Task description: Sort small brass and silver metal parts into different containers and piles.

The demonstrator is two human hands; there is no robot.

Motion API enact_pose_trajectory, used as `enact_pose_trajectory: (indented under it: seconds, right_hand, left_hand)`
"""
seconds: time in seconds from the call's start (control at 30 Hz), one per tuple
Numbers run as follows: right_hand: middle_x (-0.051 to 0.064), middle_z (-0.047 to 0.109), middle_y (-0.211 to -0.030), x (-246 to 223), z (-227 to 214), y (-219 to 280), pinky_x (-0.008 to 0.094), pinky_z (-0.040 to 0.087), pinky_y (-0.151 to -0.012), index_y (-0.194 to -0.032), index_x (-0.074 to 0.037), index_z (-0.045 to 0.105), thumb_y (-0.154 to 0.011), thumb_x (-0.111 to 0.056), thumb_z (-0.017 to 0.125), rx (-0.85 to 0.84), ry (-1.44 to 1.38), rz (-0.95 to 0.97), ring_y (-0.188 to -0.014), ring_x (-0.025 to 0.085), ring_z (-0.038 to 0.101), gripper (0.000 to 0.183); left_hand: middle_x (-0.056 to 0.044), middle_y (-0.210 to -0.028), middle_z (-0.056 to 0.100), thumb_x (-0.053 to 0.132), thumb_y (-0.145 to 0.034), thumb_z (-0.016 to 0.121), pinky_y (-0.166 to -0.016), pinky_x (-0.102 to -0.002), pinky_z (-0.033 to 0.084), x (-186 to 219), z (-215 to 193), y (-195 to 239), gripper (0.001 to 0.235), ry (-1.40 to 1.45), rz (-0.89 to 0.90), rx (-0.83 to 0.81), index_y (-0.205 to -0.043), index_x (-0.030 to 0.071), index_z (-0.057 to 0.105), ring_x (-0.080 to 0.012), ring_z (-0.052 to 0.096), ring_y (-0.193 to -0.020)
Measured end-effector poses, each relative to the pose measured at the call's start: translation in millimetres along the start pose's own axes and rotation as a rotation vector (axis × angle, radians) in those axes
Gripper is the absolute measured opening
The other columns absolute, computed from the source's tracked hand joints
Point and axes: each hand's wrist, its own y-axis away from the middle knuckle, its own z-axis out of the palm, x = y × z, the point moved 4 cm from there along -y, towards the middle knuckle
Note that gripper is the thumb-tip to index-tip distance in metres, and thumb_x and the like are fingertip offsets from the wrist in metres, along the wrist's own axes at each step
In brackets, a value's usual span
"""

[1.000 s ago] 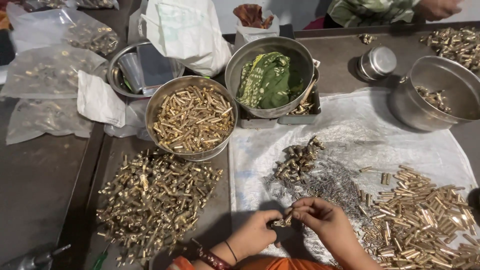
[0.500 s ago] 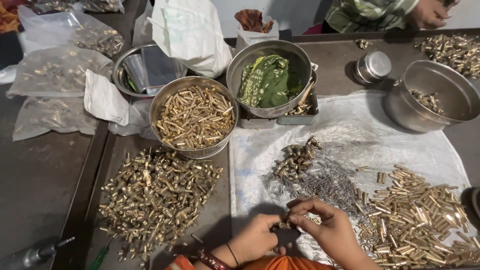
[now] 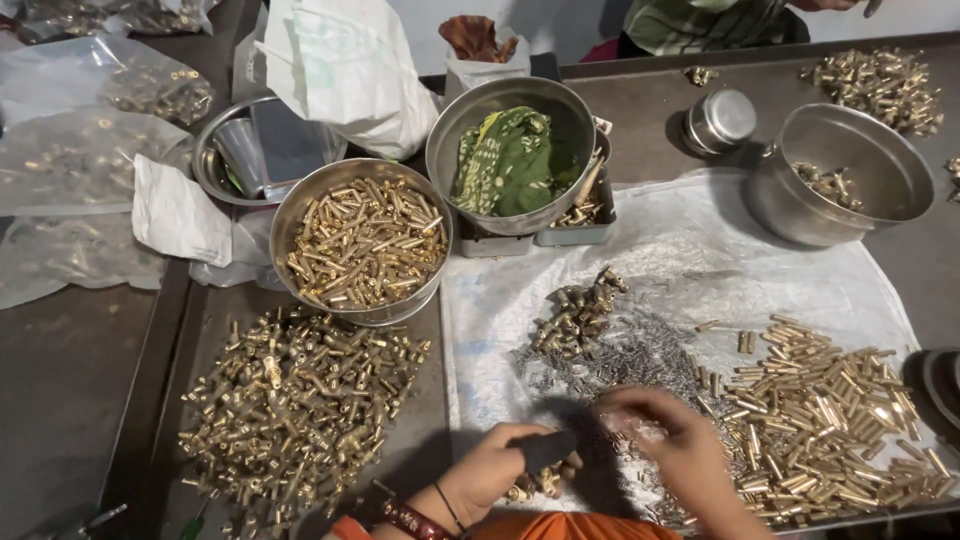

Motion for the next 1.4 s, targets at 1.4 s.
enact_pose_trajectory:
  seconds: [1.4]
  right_hand:
    - [0.002,0.070,-0.111,40.3,-50.5,21.5,0.041,0.060,-0.081,-0.112,-0.027,0.076,-0.088,-0.035,0.068,0.072,1.175,0.180,-0.092,0.029,0.073,0.026]
  left_hand:
    - [-0.009,-0.072,0.068,0.031,-0.103,0.045,-0.053,-0.031,0.053,16.3,-17.3,4.4,0.044,0.213,-0.112,0.226,-0.086,0.000,0.071,-0.0179,0.064,-0.055]
